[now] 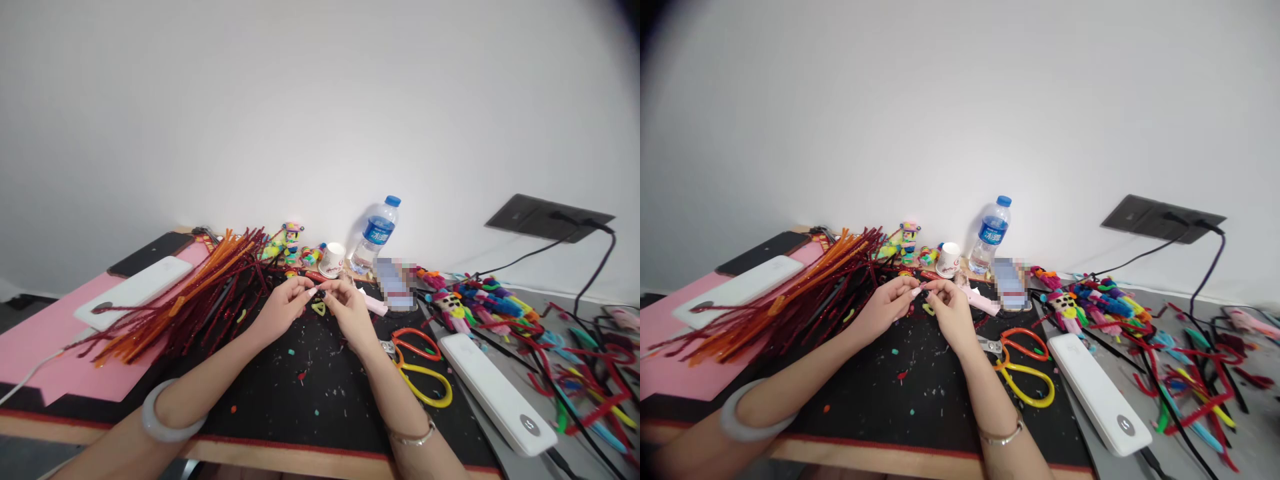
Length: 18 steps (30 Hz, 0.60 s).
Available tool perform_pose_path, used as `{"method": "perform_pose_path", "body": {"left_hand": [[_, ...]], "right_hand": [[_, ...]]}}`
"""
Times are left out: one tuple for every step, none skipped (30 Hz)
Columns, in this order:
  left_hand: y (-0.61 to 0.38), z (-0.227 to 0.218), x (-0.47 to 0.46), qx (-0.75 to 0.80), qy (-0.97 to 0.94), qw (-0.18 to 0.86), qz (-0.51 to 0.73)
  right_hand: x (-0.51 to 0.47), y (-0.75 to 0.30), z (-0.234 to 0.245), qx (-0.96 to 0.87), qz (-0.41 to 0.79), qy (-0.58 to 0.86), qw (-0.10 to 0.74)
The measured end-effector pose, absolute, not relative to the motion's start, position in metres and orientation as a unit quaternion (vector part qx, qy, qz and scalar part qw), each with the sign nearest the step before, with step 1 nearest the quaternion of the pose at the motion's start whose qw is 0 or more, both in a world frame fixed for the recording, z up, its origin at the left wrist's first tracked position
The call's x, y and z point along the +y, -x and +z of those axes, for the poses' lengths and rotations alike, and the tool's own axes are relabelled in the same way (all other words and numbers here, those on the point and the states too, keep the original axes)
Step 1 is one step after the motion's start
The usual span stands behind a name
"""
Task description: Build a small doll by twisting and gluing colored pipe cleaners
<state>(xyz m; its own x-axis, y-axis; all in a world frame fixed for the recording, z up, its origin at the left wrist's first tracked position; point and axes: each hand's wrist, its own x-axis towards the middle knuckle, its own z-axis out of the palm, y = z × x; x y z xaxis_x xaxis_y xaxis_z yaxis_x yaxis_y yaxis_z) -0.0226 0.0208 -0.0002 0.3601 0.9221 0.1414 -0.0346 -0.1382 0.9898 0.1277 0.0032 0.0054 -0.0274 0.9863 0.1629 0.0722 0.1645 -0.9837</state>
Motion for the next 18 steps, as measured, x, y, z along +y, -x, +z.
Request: {"method": "perform_pose_path", "body": {"left_hand": [[0.0225,-0.0004,0.0206,0.361,-0.618,0.548,0.434],[0.0224,-0.0005,0.0202,0.361,-0.620,0.547,0.430],[0.0222,-0.0005,0.0199,0.362,-0.622,0.547,0.428],[0.0222,-0.0005,0.0196,0.363,-0.624,0.546,0.425],[0.0221,-0.0004,0.0194,0.364,-0.625,0.545,0.423],[0.0221,-0.0005,0.0194,0.365,-0.628,0.543,0.421],[0.0221,-0.0005,0.0194,0.366,-0.630,0.540,0.421],[0.0221,-0.0006,0.0196,0.366,-0.633,0.536,0.421],[0.0221,-0.0008,0.0197,0.367,-0.635,0.531,0.423],[0.0223,-0.0008,0.0198,0.368,-0.637,0.526,0.426],[0.0225,-0.0007,0.0198,0.368,-0.639,0.522,0.429],[0.0229,-0.0003,0.0197,0.365,-0.640,0.522,0.430],[0.0235,0.0003,0.0195,0.360,-0.641,0.525,0.429],[0.0244,0.0011,0.0195,0.352,-0.639,0.533,0.428],[0.0256,0.0020,0.0198,0.344,-0.636,0.542,0.429],[0.0271,0.0028,0.0205,0.341,-0.629,0.546,0.436],[0.0288,0.0035,0.0218,0.346,-0.618,0.540,0.455],[0.0308,0.0037,0.0237,0.362,-0.606,0.519,0.482]], "right_hand": [[0.0030,-0.1280,0.0057,-0.563,0.445,0.469,0.515],[0.0028,-0.1281,0.0061,-0.563,0.445,0.470,0.514],[0.0025,-0.1282,0.0066,-0.563,0.443,0.472,0.514],[0.0022,-0.1282,0.0071,-0.563,0.441,0.474,0.514],[0.0020,-0.1282,0.0075,-0.563,0.440,0.475,0.514],[0.0018,-0.1282,0.0078,-0.563,0.439,0.477,0.513],[0.0016,-0.1281,0.0079,-0.563,0.439,0.478,0.511],[0.0016,-0.1281,0.0080,-0.562,0.439,0.480,0.511],[0.0016,-0.1282,0.0079,-0.562,0.439,0.480,0.511],[0.0017,-0.1284,0.0079,-0.562,0.437,0.481,0.511],[0.0018,-0.1287,0.0080,-0.563,0.435,0.481,0.512],[0.0020,-0.1293,0.0082,-0.564,0.433,0.480,0.514],[0.0021,-0.1301,0.0088,-0.566,0.431,0.477,0.516],[0.0023,-0.1312,0.0096,-0.567,0.430,0.475,0.518],[0.0025,-0.1325,0.0107,-0.569,0.428,0.473,0.519],[0.0026,-0.1341,0.0120,-0.568,0.424,0.474,0.522],[0.0027,-0.1357,0.0133,-0.567,0.418,0.478,0.525],[0.0028,-0.1373,0.0146,-0.567,0.408,0.485,0.526]]}}
